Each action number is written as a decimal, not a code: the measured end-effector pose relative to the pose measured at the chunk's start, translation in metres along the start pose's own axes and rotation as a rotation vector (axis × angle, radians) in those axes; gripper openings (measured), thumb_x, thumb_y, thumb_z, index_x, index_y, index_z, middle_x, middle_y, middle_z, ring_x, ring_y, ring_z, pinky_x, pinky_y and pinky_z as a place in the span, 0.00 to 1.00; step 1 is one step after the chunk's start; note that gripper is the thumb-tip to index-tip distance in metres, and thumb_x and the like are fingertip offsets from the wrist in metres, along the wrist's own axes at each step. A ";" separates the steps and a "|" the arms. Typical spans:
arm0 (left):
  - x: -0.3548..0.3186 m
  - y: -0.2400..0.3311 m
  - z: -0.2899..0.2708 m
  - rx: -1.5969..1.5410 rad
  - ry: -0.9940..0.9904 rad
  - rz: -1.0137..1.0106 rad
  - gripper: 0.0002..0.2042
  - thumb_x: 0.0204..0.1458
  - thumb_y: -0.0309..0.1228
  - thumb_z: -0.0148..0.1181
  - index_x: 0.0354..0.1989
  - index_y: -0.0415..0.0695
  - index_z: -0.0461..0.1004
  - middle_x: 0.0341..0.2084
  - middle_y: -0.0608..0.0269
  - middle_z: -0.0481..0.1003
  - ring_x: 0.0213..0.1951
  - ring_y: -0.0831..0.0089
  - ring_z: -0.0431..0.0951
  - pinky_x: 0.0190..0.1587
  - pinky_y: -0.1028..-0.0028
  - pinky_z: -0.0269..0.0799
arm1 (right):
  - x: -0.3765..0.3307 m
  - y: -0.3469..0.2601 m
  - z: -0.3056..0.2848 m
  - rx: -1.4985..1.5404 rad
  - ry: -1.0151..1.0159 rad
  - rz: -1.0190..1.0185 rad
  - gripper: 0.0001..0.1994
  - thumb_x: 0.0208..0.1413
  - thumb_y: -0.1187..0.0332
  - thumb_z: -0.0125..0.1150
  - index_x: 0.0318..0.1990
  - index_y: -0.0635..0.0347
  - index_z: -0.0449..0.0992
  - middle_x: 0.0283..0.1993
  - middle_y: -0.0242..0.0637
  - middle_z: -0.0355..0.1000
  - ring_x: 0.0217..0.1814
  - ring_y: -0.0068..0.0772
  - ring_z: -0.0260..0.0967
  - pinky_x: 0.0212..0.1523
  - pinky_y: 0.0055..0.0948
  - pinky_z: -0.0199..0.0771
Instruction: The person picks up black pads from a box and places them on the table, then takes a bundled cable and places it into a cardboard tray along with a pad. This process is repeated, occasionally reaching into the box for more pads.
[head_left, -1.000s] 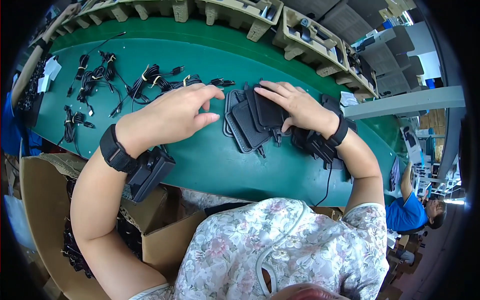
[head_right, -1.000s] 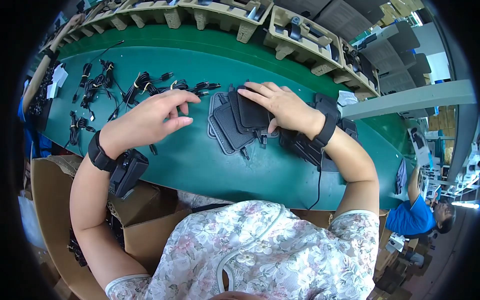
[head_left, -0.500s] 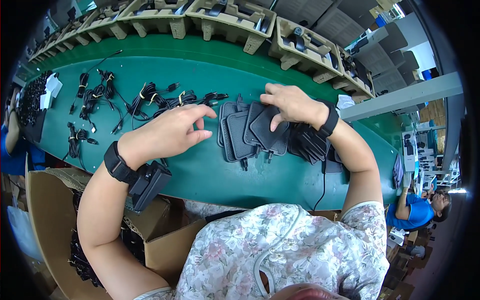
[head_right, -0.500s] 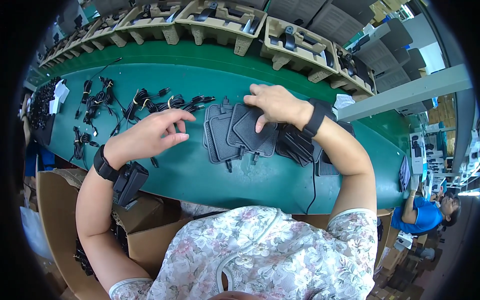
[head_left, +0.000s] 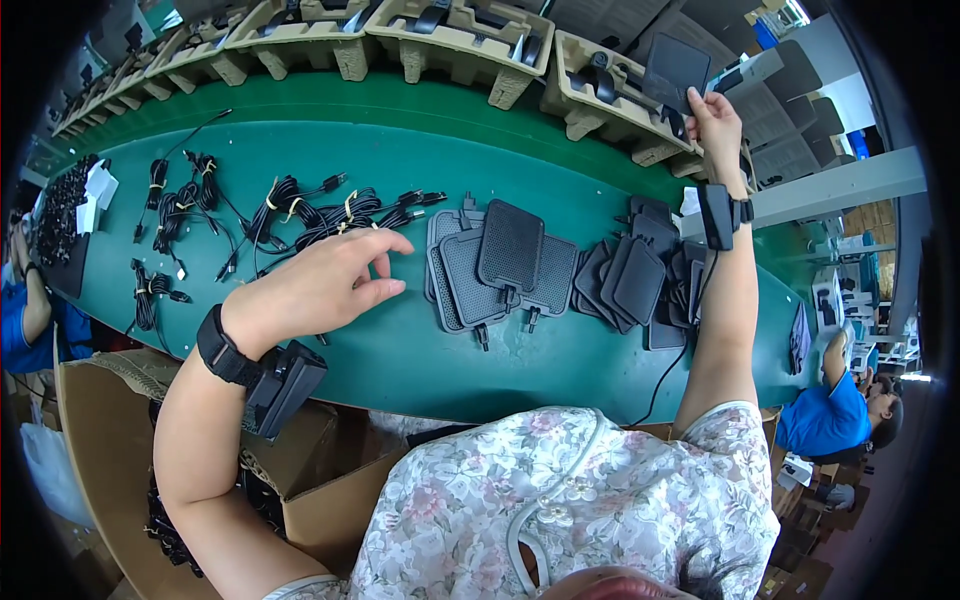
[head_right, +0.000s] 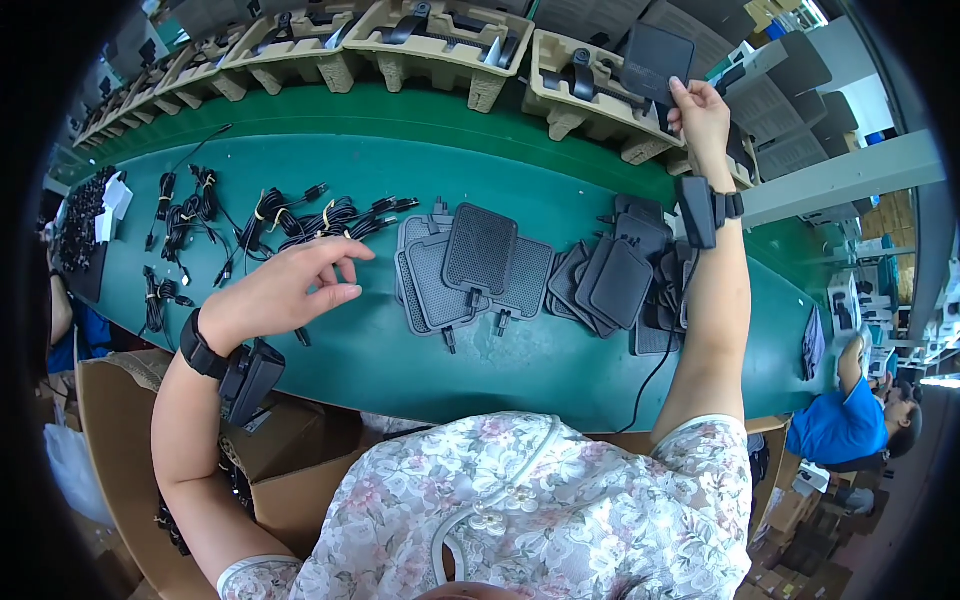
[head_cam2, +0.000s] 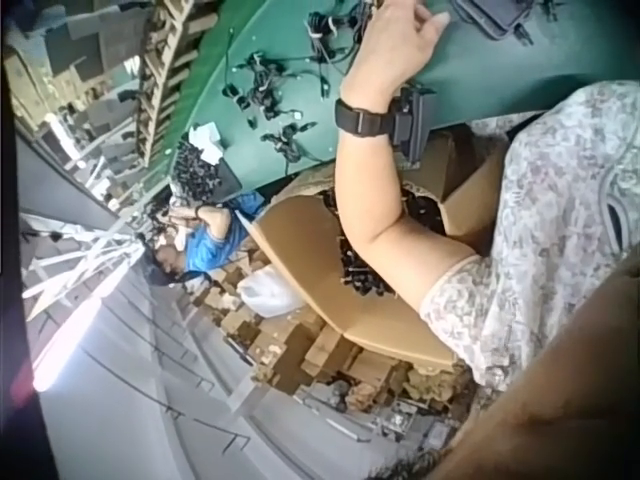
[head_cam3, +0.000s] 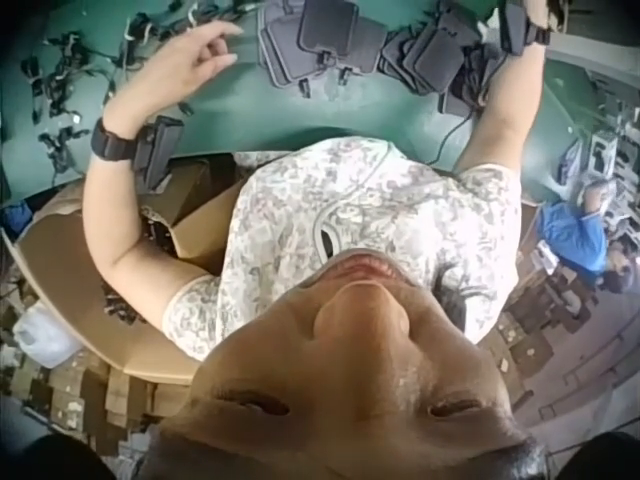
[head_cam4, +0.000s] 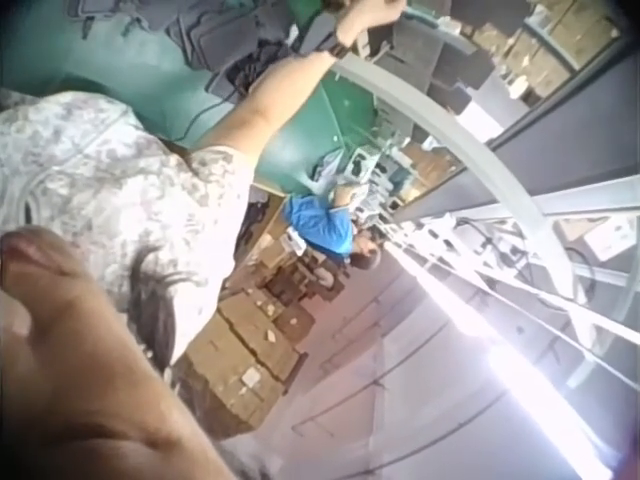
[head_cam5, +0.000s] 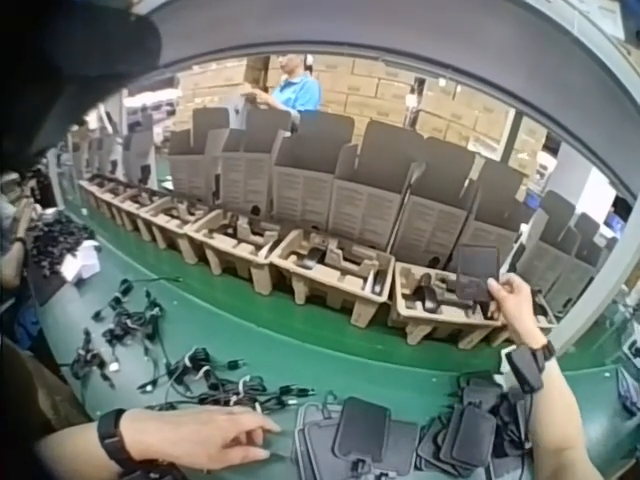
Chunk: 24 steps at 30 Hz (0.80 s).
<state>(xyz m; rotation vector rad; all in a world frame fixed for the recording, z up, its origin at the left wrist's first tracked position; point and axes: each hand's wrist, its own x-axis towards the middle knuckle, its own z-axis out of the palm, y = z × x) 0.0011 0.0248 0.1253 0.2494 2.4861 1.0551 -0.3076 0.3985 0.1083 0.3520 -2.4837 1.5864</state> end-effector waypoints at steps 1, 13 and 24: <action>0.000 -0.001 0.000 -0.003 0.002 0.005 0.16 0.52 0.31 0.55 0.48 0.42 0.66 0.31 0.59 0.70 0.33 0.64 0.71 0.37 0.69 0.68 | 0.005 0.009 -0.002 -0.001 0.016 0.053 0.10 0.54 0.63 0.59 0.32 0.58 0.69 0.18 0.27 0.65 0.14 0.14 0.58 0.15 0.13 0.55; 0.002 -0.020 -0.017 0.124 0.276 0.045 0.14 0.50 0.30 0.56 0.44 0.39 0.67 0.27 0.56 0.71 0.30 0.60 0.72 0.36 0.66 0.68 | 0.042 0.051 0.008 0.185 0.118 0.421 0.12 0.56 0.60 0.57 0.33 0.58 0.65 0.17 0.28 0.63 0.13 0.19 0.58 0.14 0.16 0.57; 0.006 -0.042 -0.036 0.341 0.431 -0.021 0.13 0.50 0.30 0.55 0.44 0.39 0.67 0.30 0.53 0.73 0.35 0.57 0.73 0.39 0.63 0.69 | -0.002 0.012 0.041 -1.162 0.247 -0.473 0.08 0.51 0.65 0.59 0.35 0.59 0.71 0.28 0.39 0.69 0.29 0.35 0.69 0.30 0.33 0.70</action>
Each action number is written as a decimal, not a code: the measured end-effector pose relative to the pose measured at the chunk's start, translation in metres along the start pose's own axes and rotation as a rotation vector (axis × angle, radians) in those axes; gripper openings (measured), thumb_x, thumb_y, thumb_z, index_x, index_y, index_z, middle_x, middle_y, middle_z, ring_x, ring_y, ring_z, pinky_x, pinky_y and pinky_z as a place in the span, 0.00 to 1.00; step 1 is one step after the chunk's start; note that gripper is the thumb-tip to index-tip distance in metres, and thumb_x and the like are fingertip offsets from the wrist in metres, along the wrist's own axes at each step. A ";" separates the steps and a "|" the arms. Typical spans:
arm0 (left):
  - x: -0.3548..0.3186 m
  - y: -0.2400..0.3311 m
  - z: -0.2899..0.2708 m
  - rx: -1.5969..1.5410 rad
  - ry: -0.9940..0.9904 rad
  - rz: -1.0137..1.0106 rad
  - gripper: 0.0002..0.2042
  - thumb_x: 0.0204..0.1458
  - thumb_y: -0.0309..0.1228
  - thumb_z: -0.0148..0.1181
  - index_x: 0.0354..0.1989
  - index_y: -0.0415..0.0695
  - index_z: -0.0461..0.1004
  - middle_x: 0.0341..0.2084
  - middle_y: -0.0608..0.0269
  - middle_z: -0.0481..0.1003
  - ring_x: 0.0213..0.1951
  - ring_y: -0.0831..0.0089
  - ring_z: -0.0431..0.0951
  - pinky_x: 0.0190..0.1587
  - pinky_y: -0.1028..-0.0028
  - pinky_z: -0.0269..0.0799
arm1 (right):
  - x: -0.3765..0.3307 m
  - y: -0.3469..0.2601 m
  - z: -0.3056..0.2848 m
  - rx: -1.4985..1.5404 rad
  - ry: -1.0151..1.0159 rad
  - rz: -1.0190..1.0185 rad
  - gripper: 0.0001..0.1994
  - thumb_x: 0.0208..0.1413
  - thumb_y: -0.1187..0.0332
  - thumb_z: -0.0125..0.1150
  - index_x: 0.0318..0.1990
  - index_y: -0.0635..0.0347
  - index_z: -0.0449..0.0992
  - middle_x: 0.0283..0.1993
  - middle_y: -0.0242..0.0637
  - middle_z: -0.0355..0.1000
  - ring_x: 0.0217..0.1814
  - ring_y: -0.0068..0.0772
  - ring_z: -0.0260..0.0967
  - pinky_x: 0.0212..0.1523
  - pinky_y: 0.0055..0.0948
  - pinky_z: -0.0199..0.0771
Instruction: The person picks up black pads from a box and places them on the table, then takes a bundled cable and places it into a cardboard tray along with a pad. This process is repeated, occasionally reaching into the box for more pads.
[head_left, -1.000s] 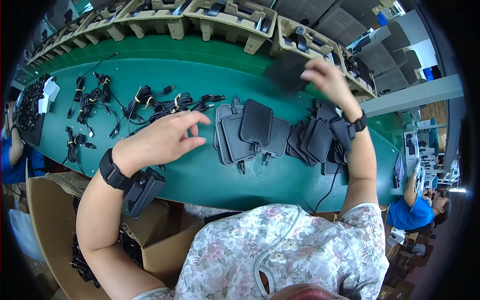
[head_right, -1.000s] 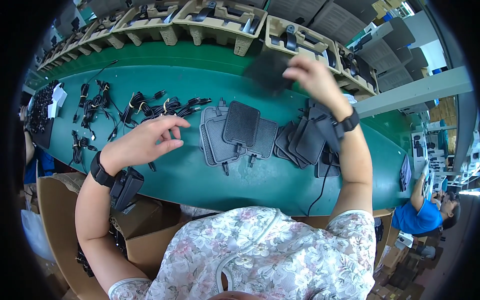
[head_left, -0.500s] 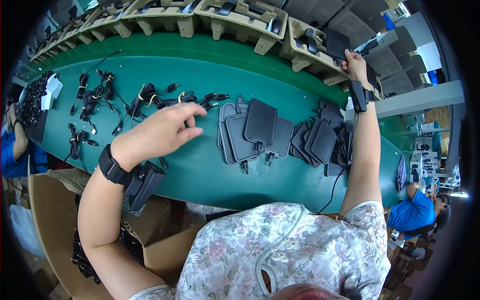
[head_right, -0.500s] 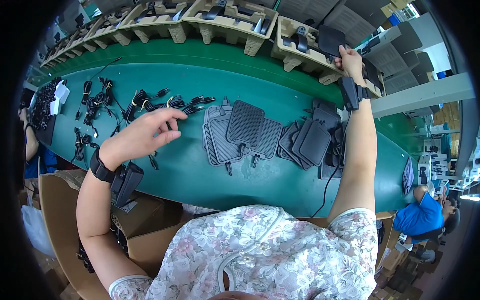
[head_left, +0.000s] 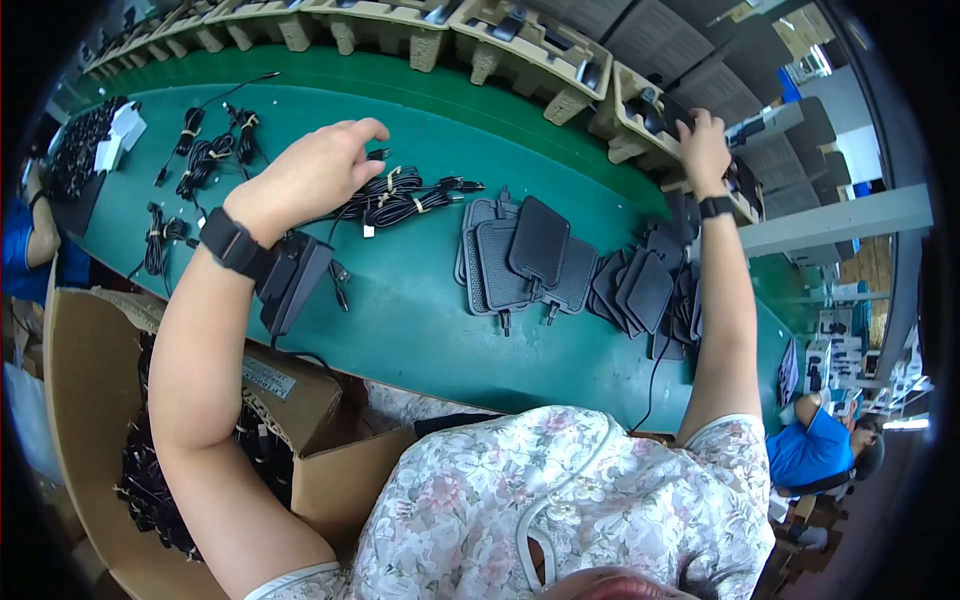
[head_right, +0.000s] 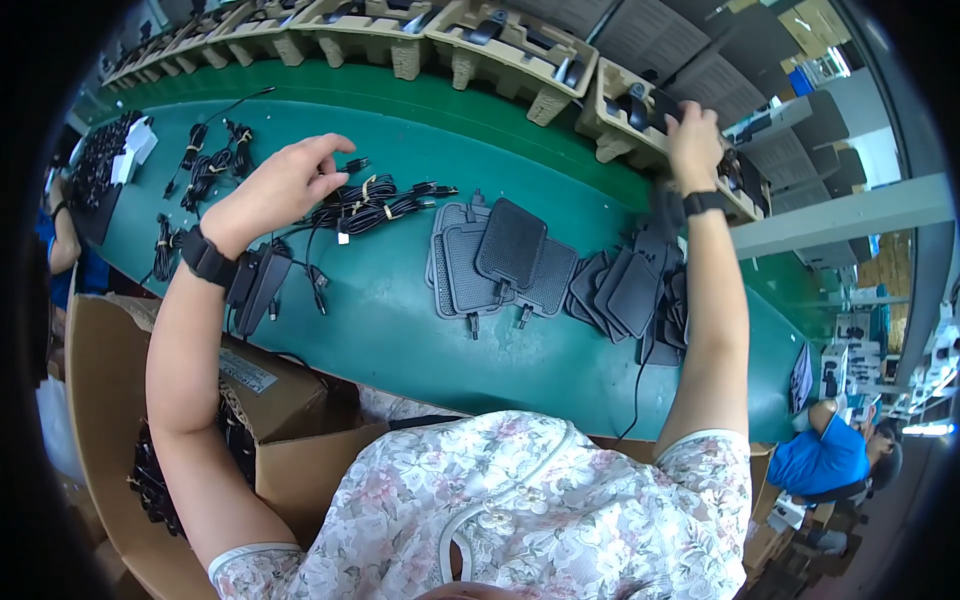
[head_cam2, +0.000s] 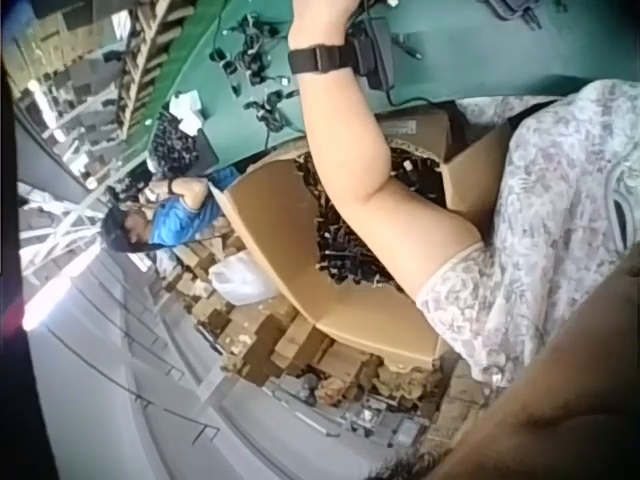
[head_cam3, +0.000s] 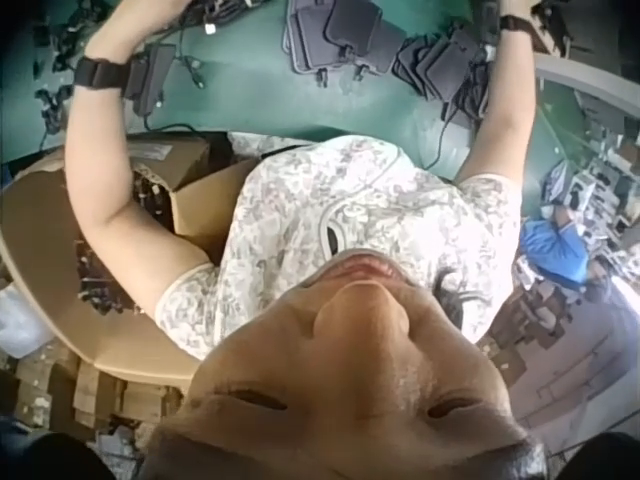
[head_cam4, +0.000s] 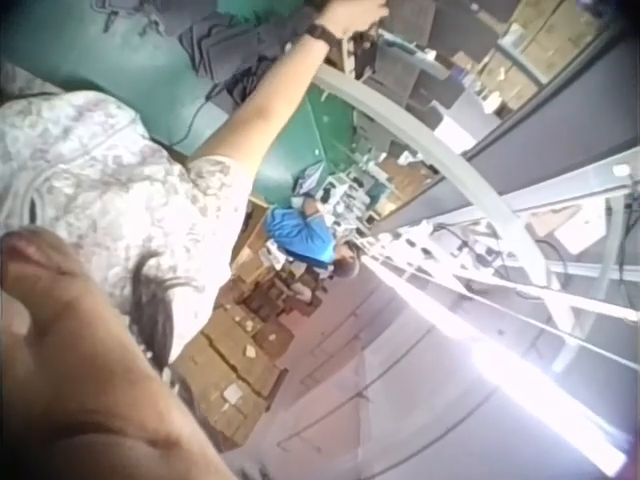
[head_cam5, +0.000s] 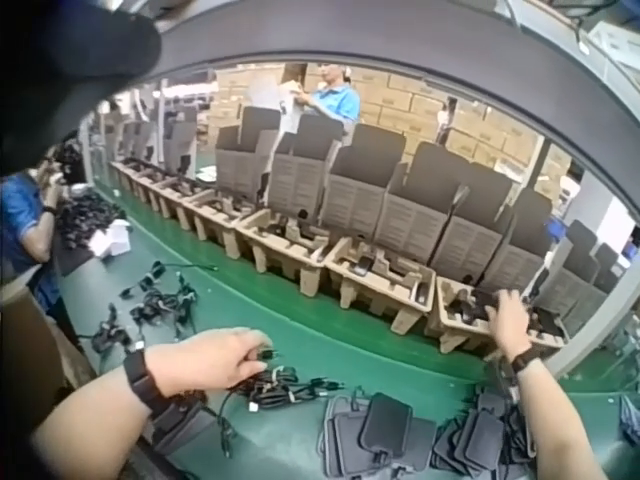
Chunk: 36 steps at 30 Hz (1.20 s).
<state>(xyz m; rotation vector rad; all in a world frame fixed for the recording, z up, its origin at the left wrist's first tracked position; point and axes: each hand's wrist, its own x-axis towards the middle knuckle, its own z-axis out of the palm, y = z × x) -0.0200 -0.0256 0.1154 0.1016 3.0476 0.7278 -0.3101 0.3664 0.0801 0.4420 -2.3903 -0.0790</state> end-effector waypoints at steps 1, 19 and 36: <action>0.000 0.000 -0.001 0.022 -0.002 -0.001 0.14 0.50 0.30 0.55 0.44 0.39 0.67 0.31 0.52 0.73 0.36 0.56 0.73 0.40 0.63 0.69 | -0.004 -0.030 -0.017 0.253 0.053 -0.037 0.08 0.49 0.67 0.59 0.34 0.59 0.73 0.31 0.40 0.70 0.33 0.38 0.70 0.34 0.34 0.70; 0.016 0.007 0.009 -0.181 0.248 0.036 0.23 0.55 0.42 0.52 0.50 0.35 0.65 0.36 0.50 0.73 0.37 0.60 0.73 0.40 0.68 0.69 | -0.060 -0.237 -0.107 1.201 -0.354 -0.566 0.08 0.51 0.69 0.58 0.35 0.64 0.72 0.30 0.35 0.69 0.29 0.32 0.66 0.31 0.29 0.68; 0.012 0.050 0.008 -0.939 -0.062 -0.059 0.13 0.60 0.37 0.41 0.35 0.39 0.68 0.23 0.64 0.73 0.21 0.81 0.71 0.23 0.78 0.66 | -0.065 -0.233 -0.134 1.360 0.071 -0.193 0.13 0.53 0.70 0.57 0.45 0.62 0.69 0.37 0.35 0.70 0.35 0.26 0.66 0.36 0.26 0.70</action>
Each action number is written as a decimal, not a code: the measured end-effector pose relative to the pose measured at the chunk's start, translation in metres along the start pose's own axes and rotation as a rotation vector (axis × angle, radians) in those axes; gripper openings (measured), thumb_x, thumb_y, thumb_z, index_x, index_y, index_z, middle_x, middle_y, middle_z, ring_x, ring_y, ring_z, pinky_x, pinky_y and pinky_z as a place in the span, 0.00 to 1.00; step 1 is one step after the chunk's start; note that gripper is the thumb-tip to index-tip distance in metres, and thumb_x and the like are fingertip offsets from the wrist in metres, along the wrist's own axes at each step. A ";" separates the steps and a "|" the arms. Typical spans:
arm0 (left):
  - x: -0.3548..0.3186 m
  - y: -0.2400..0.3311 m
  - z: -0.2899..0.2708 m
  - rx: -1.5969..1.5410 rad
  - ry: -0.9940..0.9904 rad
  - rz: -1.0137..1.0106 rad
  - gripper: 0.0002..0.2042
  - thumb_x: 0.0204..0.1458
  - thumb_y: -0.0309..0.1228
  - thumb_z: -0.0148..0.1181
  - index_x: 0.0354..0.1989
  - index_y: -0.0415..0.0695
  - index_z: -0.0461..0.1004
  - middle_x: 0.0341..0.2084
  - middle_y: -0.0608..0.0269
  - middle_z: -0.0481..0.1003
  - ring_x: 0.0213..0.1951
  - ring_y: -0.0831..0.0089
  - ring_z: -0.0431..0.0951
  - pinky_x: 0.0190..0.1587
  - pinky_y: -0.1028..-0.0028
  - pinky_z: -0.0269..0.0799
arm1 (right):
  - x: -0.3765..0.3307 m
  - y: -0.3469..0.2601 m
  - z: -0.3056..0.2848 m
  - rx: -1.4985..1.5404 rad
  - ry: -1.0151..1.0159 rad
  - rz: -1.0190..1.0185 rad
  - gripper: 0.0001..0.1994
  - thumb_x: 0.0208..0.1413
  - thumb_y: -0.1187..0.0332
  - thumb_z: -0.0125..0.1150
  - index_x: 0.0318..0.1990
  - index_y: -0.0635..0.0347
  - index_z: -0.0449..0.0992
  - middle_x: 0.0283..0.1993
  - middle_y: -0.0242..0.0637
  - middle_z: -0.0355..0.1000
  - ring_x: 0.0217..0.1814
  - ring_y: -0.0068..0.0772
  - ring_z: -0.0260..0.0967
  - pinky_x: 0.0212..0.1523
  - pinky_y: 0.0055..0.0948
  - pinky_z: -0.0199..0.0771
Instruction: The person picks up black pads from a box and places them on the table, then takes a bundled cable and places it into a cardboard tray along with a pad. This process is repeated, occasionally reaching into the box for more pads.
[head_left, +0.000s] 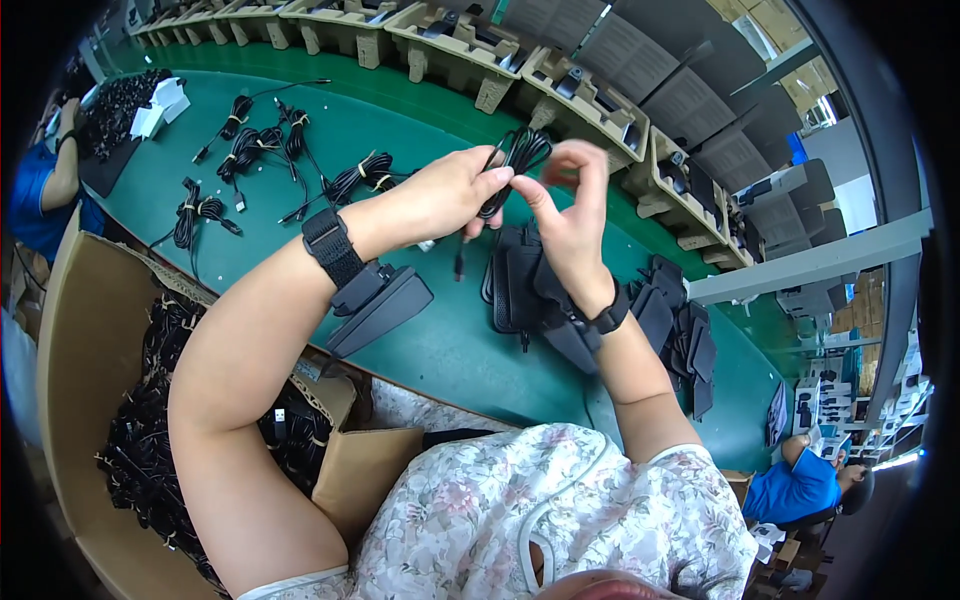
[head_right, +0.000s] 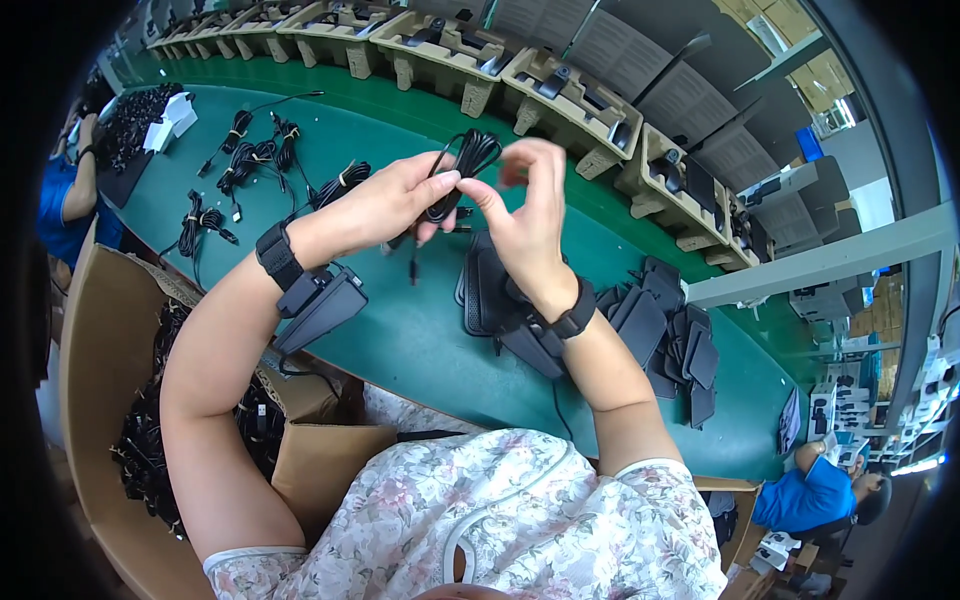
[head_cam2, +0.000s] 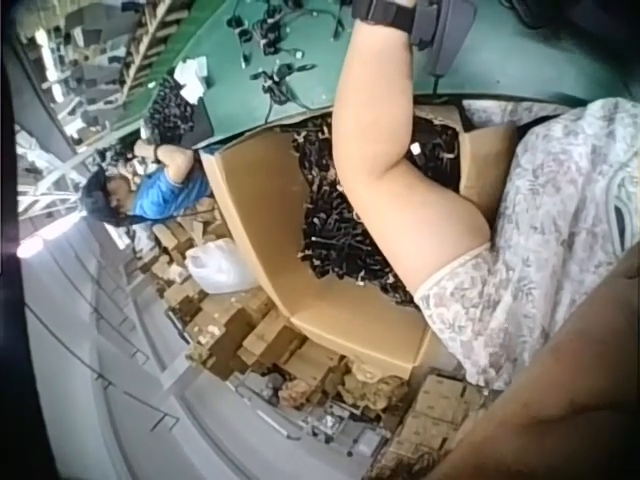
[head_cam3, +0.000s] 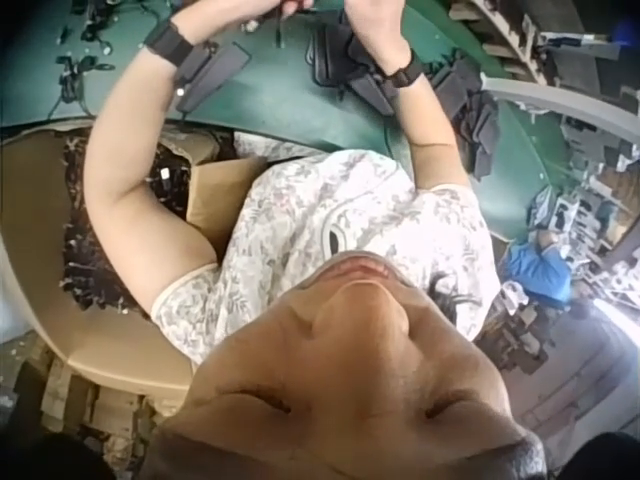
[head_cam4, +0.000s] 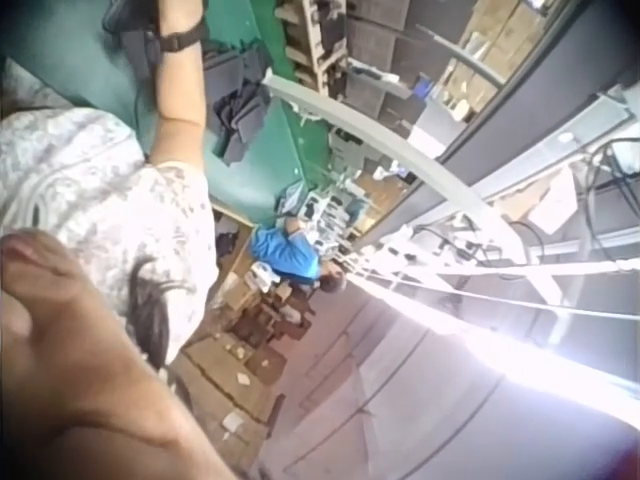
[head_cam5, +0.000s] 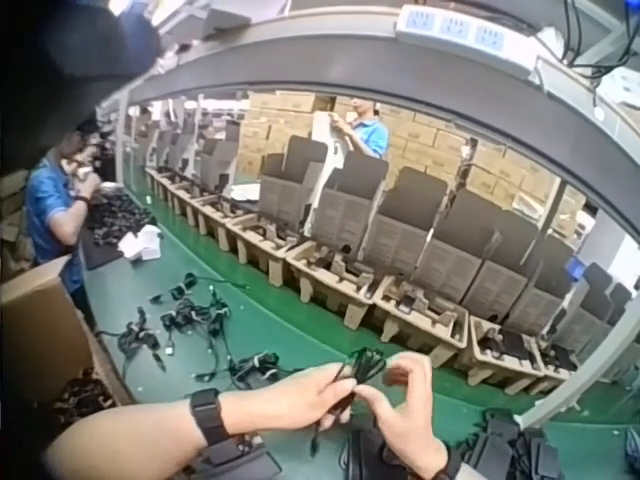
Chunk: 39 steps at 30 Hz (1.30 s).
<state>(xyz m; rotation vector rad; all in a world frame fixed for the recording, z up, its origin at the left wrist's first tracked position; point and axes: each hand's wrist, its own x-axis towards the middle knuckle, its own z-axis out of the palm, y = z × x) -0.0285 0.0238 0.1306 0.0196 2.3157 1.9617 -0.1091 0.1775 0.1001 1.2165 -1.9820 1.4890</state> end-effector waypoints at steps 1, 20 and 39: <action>0.000 0.001 -0.002 0.097 0.014 -0.045 0.13 0.60 0.37 0.41 0.34 0.40 0.68 0.21 0.65 0.73 0.20 0.81 0.71 0.22 0.78 0.65 | 0.002 -0.002 -0.003 -0.002 0.004 -0.001 0.13 0.53 0.70 0.57 0.45 0.62 0.69 0.37 0.35 0.70 0.35 0.26 0.66 0.36 0.26 0.70; -0.021 0.012 0.007 0.352 0.248 0.120 0.31 0.56 0.35 0.50 0.62 0.38 0.42 0.34 0.51 0.71 0.33 0.65 0.75 0.36 0.67 0.70 | 0.029 0.008 -0.096 -0.641 -0.237 -0.345 0.15 0.48 0.70 0.57 0.45 0.54 0.74 0.24 0.36 0.67 0.26 0.37 0.67 0.26 0.32 0.67; -0.009 -0.002 -0.012 0.505 0.274 0.083 0.29 0.53 0.28 0.54 0.61 0.42 0.49 0.37 0.54 0.69 0.32 0.66 0.72 0.37 0.68 0.70 | 0.072 0.192 -0.208 -1.532 -0.480 0.025 0.13 0.54 0.58 0.50 0.28 0.56 0.75 0.24 0.41 0.72 0.29 0.42 0.72 0.27 0.37 0.70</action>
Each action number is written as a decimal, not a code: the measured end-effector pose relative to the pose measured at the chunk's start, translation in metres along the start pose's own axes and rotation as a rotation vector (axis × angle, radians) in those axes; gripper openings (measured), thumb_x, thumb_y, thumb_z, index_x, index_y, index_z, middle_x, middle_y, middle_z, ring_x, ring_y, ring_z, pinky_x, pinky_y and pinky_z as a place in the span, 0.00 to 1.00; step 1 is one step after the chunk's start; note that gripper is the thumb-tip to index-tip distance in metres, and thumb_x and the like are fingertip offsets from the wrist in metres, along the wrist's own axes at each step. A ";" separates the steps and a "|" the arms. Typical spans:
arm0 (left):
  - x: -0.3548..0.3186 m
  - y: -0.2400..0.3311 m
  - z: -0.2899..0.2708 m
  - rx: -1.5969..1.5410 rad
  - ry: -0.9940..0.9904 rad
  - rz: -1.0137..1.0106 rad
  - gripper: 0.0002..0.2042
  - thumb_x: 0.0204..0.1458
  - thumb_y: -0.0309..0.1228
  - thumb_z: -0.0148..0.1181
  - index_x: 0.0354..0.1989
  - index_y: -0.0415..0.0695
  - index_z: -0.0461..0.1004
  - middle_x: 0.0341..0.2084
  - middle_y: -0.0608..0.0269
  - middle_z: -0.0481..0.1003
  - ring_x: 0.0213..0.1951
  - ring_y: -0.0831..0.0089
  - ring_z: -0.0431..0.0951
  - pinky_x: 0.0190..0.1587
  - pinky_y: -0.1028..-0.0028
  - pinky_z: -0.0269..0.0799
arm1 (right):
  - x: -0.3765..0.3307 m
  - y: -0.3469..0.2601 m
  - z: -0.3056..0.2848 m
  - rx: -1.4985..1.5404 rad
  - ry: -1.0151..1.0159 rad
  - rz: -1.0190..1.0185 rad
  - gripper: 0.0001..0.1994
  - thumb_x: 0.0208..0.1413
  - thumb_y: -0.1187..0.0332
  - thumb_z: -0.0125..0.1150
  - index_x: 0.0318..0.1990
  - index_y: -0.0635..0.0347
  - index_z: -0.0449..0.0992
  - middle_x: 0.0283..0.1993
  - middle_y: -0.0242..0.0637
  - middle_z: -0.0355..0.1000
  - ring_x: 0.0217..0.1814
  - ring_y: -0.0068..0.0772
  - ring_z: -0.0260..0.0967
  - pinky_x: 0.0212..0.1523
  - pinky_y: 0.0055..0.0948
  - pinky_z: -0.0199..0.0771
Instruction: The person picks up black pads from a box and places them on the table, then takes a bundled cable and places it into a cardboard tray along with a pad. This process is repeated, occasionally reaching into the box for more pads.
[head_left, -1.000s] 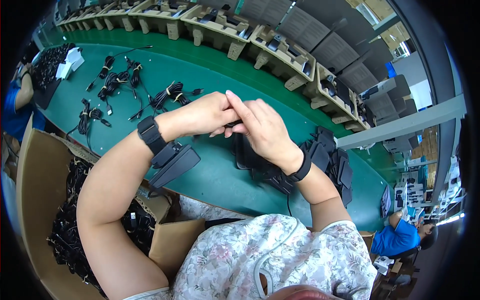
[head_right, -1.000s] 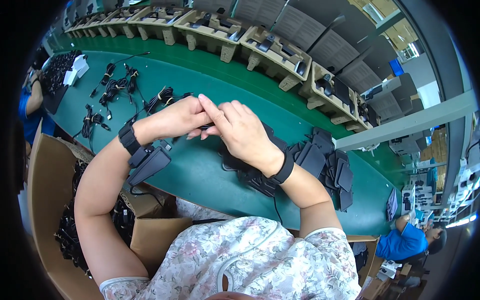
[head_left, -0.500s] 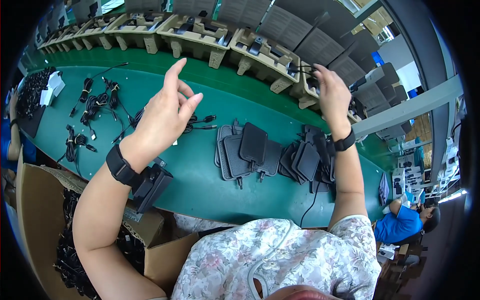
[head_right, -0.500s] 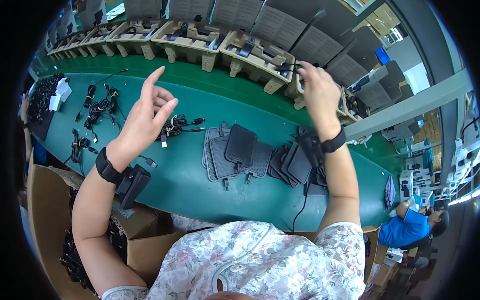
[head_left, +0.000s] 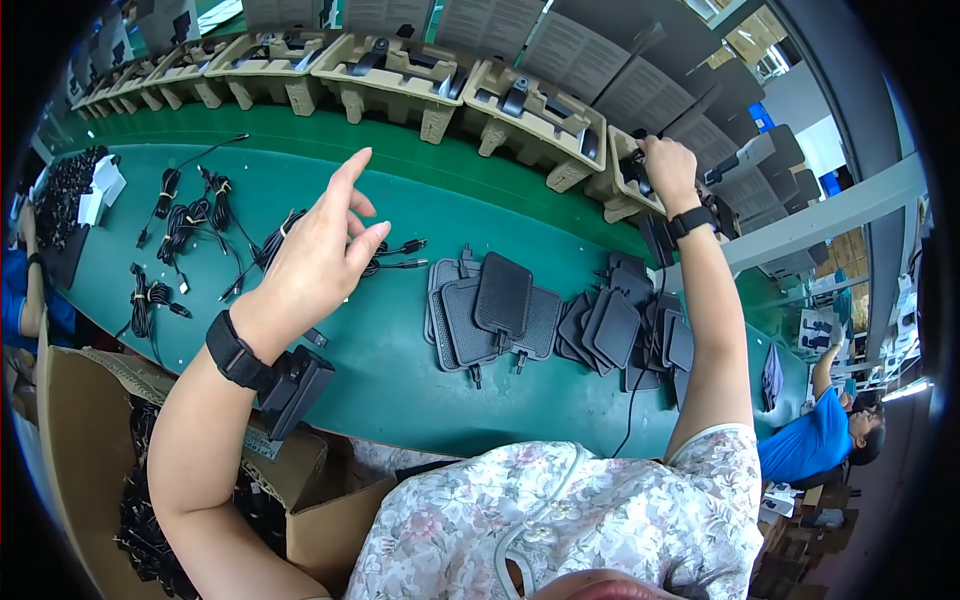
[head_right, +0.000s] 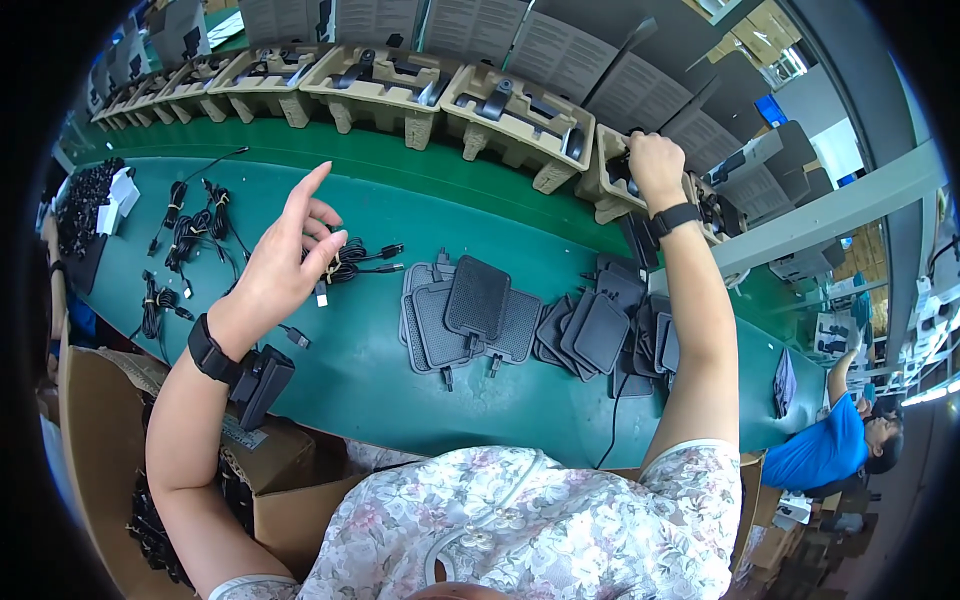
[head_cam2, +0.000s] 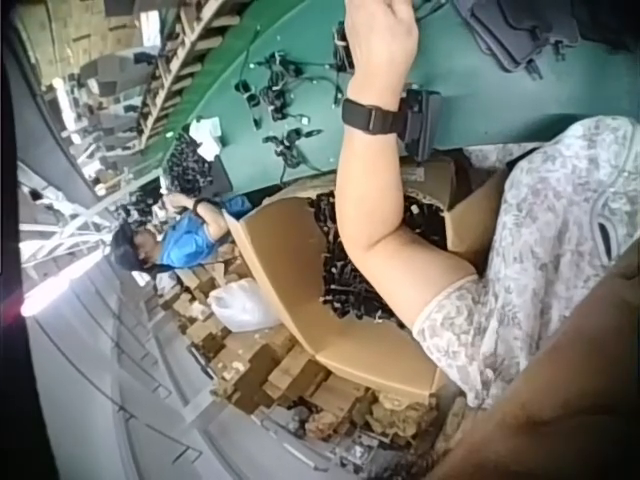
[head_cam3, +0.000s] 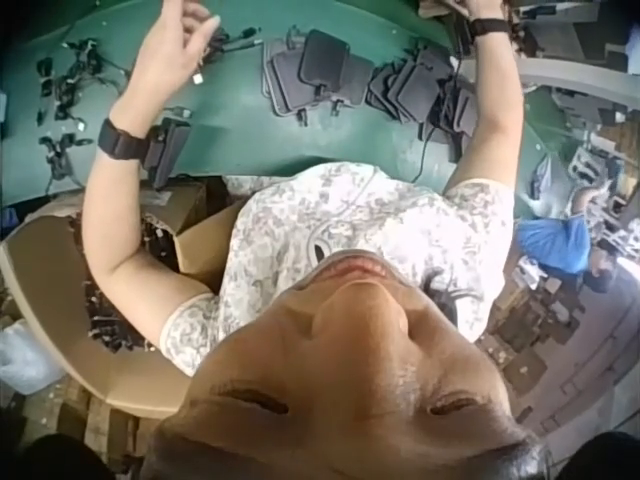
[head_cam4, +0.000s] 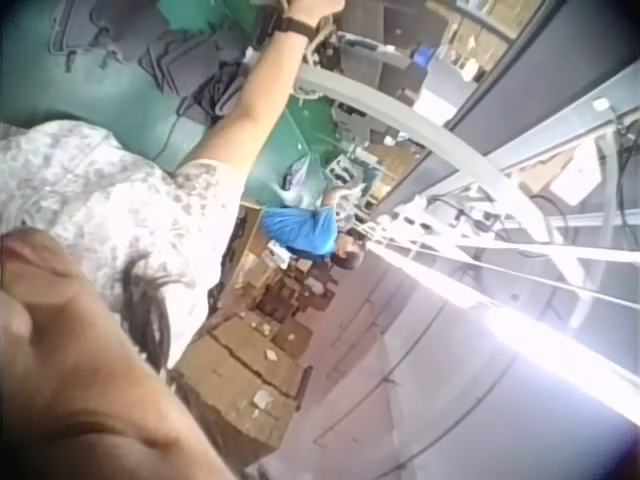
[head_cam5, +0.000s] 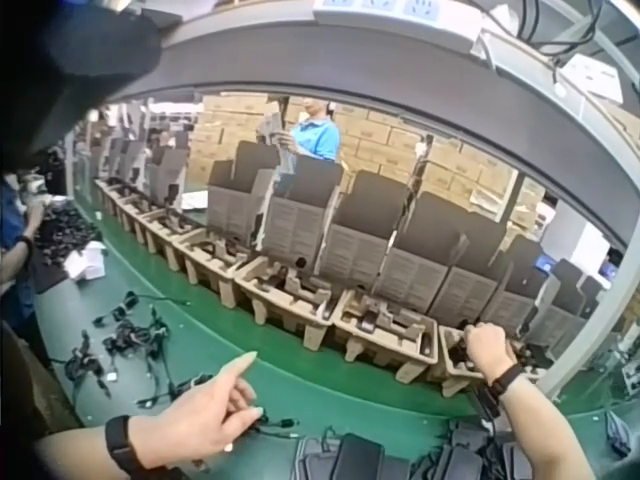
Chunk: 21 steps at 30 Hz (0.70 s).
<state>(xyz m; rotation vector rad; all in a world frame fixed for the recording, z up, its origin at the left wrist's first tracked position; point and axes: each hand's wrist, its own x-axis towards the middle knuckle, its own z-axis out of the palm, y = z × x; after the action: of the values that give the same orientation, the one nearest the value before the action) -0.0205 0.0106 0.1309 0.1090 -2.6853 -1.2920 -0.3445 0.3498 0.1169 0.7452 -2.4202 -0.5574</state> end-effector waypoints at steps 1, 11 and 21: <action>0.000 0.000 -0.001 -0.007 -0.004 -0.018 0.27 0.53 0.28 0.54 0.61 0.42 0.51 0.37 0.54 0.69 0.33 0.66 0.72 0.38 0.68 0.70 | 0.005 -0.001 -0.001 -0.008 -0.026 -0.015 0.14 0.54 0.58 0.50 0.26 0.57 0.75 0.23 0.41 0.72 0.29 0.42 0.72 0.27 0.37 0.70; -0.001 -0.010 -0.002 0.169 0.036 0.197 0.17 0.50 0.26 0.54 0.49 0.42 0.66 0.36 0.54 0.69 0.41 0.59 0.70 0.44 0.65 0.67 | 0.024 -0.014 0.044 0.133 -0.118 0.071 0.15 0.58 0.61 0.45 0.30 0.64 0.71 0.24 0.48 0.73 0.30 0.47 0.73 0.31 0.40 0.72; -0.002 -0.009 -0.001 0.255 0.029 0.315 0.14 0.48 0.24 0.55 0.45 0.39 0.68 0.35 0.54 0.68 0.40 0.57 0.69 0.43 0.65 0.67 | 0.006 -0.015 0.041 0.225 -0.127 0.202 0.15 0.55 0.59 0.51 0.31 0.65 0.69 0.33 0.51 0.73 0.38 0.58 0.69 0.37 0.45 0.70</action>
<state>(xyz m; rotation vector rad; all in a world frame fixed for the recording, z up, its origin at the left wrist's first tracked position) -0.0187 0.0043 0.1244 -0.2533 -2.6905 -0.8490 -0.3678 0.3439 0.0795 0.5590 -2.6680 -0.2622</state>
